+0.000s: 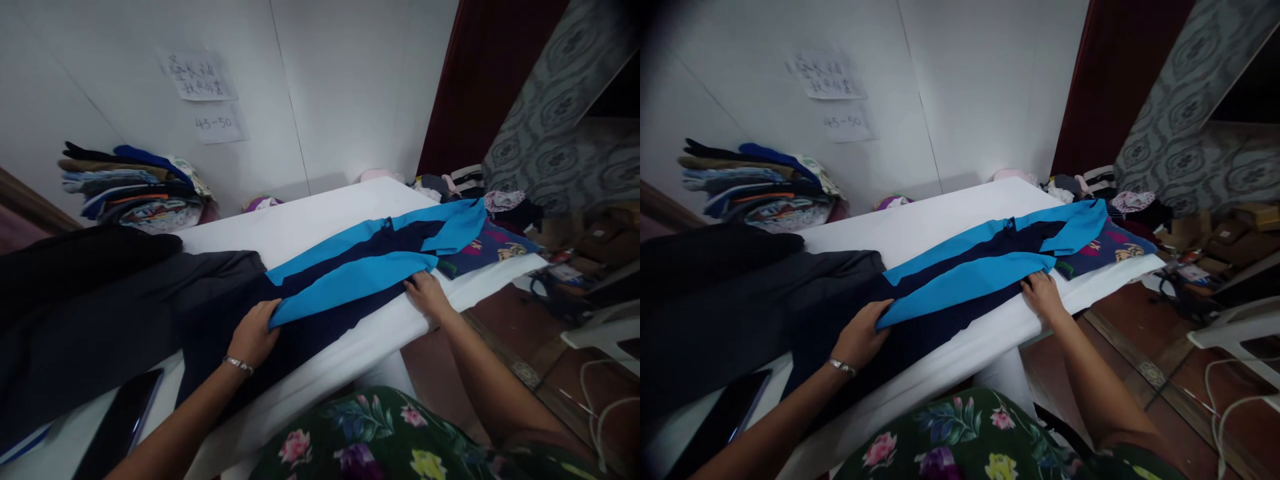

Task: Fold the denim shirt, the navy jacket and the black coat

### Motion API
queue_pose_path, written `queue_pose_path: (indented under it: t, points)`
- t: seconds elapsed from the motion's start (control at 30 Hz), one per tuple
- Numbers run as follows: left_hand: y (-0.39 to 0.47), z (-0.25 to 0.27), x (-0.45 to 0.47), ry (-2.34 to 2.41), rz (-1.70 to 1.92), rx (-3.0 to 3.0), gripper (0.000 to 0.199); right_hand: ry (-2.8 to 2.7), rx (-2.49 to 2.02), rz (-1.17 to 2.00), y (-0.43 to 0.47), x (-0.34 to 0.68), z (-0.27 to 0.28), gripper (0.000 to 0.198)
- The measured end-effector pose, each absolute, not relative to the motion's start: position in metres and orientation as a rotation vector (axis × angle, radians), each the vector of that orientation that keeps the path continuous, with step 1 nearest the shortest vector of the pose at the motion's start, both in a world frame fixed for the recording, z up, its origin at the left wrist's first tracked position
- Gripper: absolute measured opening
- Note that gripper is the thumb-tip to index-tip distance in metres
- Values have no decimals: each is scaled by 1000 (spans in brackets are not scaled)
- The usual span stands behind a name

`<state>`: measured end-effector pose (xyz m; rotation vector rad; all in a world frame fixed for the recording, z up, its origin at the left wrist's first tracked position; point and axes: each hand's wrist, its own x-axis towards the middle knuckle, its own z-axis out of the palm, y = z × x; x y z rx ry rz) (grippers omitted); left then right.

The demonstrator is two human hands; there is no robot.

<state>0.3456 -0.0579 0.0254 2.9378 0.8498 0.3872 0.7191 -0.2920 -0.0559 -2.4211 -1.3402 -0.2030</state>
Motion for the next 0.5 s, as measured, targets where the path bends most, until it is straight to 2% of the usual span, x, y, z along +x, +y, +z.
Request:
queue_pose_path:
  t: [0.13, 0.27, 0.33, 0.5]
  points:
    - [-46, 67, 340, 900, 653, 3009, 33, -1410, -2409, -109, -291, 730, -46, 26]
    - [-40, 102, 324, 621, 887, 3239, 30, -1501, -2375, -34, -289, 734, -42, 27]
    - [-41, 93, 312, 476, 823, 3265, 30, -1512, -2378, -50, -289, 734, -44, 28]
    - [-58, 29, 289, 337, 297, 3191, 39, -1491, -2374, -136, -293, 730, -54, 29]
